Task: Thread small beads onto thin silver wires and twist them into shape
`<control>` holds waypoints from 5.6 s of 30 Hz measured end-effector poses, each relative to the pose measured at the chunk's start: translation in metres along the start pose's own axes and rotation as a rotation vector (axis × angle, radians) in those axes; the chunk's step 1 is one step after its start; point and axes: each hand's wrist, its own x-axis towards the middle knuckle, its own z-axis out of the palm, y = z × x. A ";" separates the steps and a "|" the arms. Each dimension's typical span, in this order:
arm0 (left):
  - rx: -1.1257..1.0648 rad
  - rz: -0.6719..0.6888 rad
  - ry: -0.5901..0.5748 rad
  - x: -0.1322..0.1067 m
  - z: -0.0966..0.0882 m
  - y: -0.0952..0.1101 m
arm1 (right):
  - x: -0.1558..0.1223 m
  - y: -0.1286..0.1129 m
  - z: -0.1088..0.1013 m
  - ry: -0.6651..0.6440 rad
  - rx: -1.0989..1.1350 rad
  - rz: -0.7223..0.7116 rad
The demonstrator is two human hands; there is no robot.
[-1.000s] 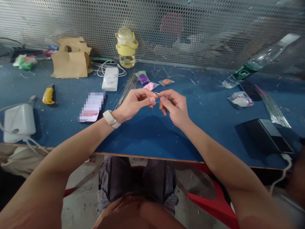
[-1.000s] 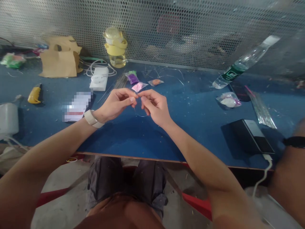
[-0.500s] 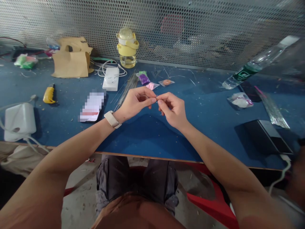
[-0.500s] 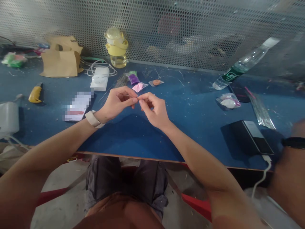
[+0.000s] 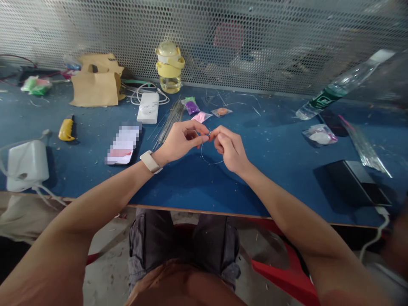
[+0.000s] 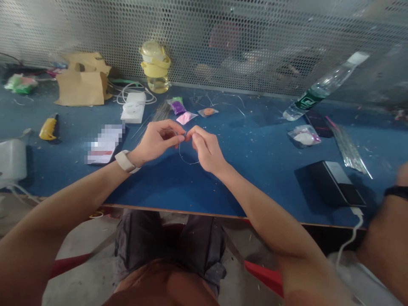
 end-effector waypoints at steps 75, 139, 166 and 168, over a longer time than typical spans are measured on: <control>0.549 0.145 -0.133 0.003 -0.013 -0.010 | 0.012 0.001 -0.009 -0.057 -0.389 -0.083; 0.603 0.196 -0.106 -0.001 -0.010 -0.012 | 0.012 0.013 -0.008 -0.052 -0.496 -0.184; 0.011 -0.225 -0.105 0.000 0.001 0.001 | 0.011 0.003 -0.010 -0.025 -0.393 -0.088; 0.110 -0.173 -0.109 0.001 -0.001 0.004 | 0.012 0.001 -0.009 -0.021 -0.323 -0.030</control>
